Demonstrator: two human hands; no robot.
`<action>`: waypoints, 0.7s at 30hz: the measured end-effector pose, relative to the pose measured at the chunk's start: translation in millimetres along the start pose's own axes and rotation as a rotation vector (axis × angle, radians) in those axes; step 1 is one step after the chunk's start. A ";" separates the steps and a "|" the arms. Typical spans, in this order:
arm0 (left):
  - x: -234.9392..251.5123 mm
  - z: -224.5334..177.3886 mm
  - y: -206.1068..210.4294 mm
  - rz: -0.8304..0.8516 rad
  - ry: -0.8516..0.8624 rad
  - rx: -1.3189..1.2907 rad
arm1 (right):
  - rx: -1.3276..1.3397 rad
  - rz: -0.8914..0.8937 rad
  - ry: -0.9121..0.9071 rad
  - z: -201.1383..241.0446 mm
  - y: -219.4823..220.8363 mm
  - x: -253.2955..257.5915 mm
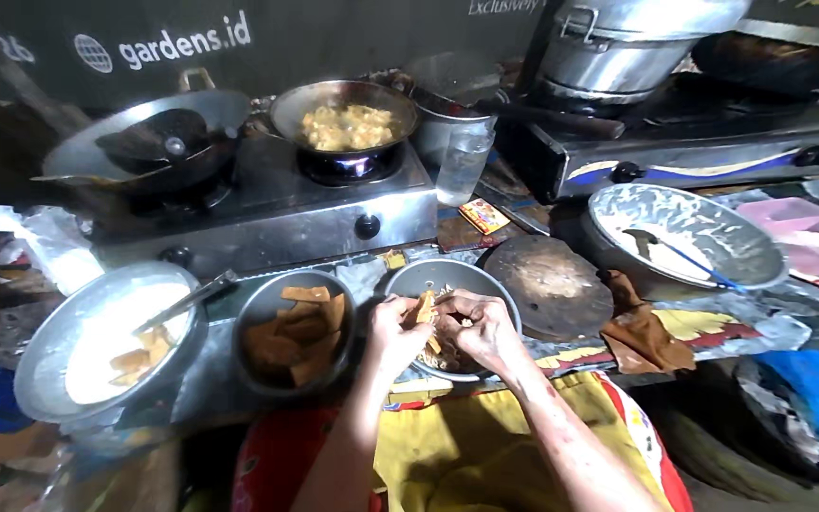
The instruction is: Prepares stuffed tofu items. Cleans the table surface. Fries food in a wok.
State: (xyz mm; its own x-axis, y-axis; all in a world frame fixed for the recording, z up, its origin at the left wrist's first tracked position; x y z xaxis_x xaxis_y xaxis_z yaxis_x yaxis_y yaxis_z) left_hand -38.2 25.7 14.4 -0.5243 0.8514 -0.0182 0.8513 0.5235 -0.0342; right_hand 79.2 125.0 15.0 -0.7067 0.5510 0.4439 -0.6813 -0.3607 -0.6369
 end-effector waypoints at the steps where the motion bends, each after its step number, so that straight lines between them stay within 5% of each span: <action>1: -0.4 0.6 0.2 0.001 0.001 -0.018 | -0.006 -0.012 0.000 -0.3 1.0 0.1; 11: 2.6 6.4 -2.1 -0.191 0.069 -0.136 | 0.126 -0.130 0.056 -7.0 -19.7 -4.4; 15: 2.4 4.8 -4.1 -0.217 0.095 -0.160 | -0.077 0.033 0.013 -17.3 -19.8 -6.3; 21: 2.6 4.8 -4.4 -0.280 0.083 -0.240 | 0.086 0.148 -0.039 -10.4 -8.9 -14.4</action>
State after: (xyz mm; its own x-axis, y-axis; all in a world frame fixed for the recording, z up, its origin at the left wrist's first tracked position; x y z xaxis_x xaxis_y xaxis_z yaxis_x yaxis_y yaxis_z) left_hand -43.5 25.5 9.7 -0.7421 0.6691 0.0401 0.6611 0.7207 0.2086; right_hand 97.5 128.1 7.7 -0.8063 0.4580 0.3743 -0.5818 -0.5000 -0.6415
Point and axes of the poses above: each hand's wrist, its own x-axis towards the middle knuckle, its own y-axis out of the palm, z = x × y, the point moved 4 cm from there along x, towards the middle knuckle, and after that the axes turned 9 degrees about -x, right-handed, at the moved point
